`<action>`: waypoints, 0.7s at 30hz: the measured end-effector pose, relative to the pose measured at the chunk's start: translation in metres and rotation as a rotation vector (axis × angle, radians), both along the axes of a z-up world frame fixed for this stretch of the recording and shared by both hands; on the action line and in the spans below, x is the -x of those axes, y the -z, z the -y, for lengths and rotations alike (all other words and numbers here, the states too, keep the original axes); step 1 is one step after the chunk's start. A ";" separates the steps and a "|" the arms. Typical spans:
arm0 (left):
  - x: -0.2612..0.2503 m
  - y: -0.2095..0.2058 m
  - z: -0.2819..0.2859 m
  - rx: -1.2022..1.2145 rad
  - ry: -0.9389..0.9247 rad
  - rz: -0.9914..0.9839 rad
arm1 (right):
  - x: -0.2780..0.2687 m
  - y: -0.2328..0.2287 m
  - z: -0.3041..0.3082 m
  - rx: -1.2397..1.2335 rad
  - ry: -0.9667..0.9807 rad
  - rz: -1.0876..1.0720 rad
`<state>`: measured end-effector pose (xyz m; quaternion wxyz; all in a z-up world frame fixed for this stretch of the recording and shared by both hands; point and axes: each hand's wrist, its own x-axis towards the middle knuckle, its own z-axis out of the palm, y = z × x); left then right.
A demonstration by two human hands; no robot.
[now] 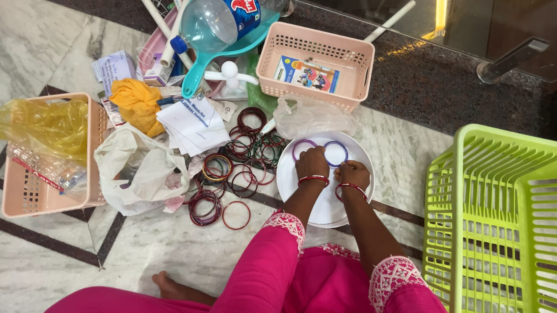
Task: The person sits on the floor and sorts a pile of bangles by color, picking them up and placing them into a white bowl. The person handles the bangles by hand, organizing them into groups within the bowl.
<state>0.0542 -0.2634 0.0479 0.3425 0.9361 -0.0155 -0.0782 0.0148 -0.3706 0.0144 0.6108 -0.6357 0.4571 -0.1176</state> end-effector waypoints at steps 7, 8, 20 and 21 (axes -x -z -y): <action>0.000 -0.001 0.001 -0.093 0.074 0.008 | -0.004 -0.001 -0.004 0.062 -0.024 -0.031; 0.000 0.000 0.000 -0.094 0.085 0.012 | -0.004 -0.003 -0.005 0.067 -0.016 -0.051; 0.033 0.016 -0.013 -0.335 0.465 0.360 | 0.010 0.009 -0.010 0.326 -0.050 -0.150; 0.038 0.017 -0.014 -0.375 0.492 0.374 | 0.014 0.012 -0.011 0.400 -0.084 -0.147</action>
